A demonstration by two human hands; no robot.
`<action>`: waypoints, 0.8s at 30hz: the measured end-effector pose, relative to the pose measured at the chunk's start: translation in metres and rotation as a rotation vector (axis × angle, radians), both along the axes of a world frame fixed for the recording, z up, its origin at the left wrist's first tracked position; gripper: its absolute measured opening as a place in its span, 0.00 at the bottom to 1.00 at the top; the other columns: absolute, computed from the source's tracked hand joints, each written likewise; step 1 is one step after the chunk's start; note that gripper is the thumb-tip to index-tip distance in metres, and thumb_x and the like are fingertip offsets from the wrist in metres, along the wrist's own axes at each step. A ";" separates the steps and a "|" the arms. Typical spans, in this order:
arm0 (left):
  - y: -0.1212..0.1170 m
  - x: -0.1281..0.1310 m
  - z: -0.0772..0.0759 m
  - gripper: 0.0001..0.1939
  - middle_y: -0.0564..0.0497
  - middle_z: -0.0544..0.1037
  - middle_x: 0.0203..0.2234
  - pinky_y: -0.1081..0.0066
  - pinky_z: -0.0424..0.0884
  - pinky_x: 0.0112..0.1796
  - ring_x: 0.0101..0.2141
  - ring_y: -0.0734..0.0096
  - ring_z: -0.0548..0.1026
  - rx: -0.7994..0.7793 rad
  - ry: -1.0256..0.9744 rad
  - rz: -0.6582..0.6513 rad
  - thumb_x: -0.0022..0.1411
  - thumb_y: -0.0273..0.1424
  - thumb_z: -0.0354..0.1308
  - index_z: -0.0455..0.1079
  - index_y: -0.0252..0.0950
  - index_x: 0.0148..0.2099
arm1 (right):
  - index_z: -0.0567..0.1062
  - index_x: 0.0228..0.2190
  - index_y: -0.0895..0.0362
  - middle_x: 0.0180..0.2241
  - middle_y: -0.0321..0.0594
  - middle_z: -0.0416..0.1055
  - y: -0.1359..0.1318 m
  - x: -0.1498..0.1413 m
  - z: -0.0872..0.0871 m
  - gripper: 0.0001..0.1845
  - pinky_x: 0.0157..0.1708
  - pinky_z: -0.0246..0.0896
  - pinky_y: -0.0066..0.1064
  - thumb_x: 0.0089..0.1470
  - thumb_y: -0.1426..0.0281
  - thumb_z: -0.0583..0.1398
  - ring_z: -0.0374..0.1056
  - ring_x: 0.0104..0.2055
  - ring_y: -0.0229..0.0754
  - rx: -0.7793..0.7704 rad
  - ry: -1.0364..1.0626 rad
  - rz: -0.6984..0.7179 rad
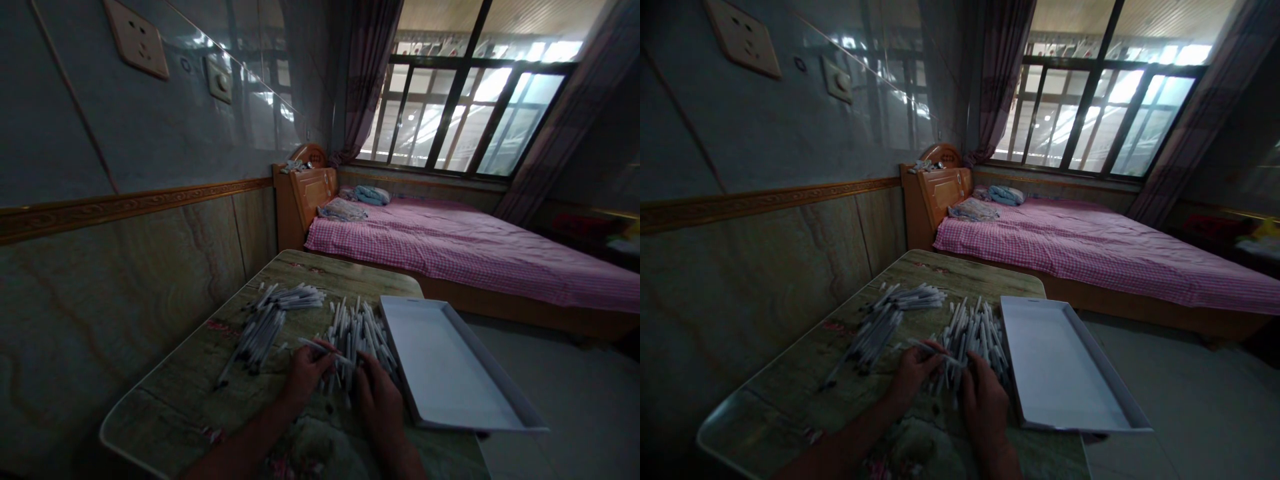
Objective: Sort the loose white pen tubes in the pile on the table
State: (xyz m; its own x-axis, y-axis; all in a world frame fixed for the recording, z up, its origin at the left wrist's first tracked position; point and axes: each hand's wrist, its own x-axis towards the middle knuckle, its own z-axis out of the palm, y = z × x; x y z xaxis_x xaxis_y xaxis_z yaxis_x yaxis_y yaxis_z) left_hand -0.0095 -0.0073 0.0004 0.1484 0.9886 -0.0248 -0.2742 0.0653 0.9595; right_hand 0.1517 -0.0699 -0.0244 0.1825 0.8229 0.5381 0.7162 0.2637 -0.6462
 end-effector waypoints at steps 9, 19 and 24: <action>0.000 -0.001 -0.002 0.16 0.56 0.74 0.14 0.77 0.62 0.18 0.15 0.76 0.67 0.019 0.011 0.011 0.42 0.39 0.70 0.72 0.34 0.28 | 0.76 0.31 0.53 0.29 0.37 0.75 -0.001 -0.003 0.007 0.14 0.32 0.61 0.24 0.63 0.64 0.53 0.72 0.31 0.38 0.009 -0.089 0.041; 0.022 -0.025 0.002 0.21 0.56 0.73 0.17 0.76 0.64 0.20 0.18 0.75 0.68 0.054 -0.075 0.477 0.50 0.50 0.64 0.68 0.36 0.30 | 0.68 0.26 0.53 0.26 0.35 0.70 -0.005 -0.001 0.009 0.15 0.30 0.53 0.27 0.63 0.62 0.52 0.67 0.28 0.38 0.026 -0.194 -0.089; 0.035 -0.039 -0.003 0.22 0.58 0.67 0.17 0.74 0.62 0.20 0.18 0.73 0.66 0.093 0.101 0.603 0.56 0.52 0.53 0.66 0.38 0.32 | 0.64 0.22 0.52 0.23 0.34 0.66 -0.006 0.006 0.012 0.18 0.28 0.49 0.28 0.62 0.61 0.52 0.64 0.28 0.38 0.043 -0.246 -0.255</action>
State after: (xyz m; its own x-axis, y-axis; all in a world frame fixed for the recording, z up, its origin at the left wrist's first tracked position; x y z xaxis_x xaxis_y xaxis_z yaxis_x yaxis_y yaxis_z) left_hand -0.0489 0.0275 -0.0029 -0.4361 0.8962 0.0811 -0.1438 -0.1583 0.9769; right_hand 0.1573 -0.0760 -0.0120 0.2399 0.7433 0.6245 0.8951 0.0798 -0.4387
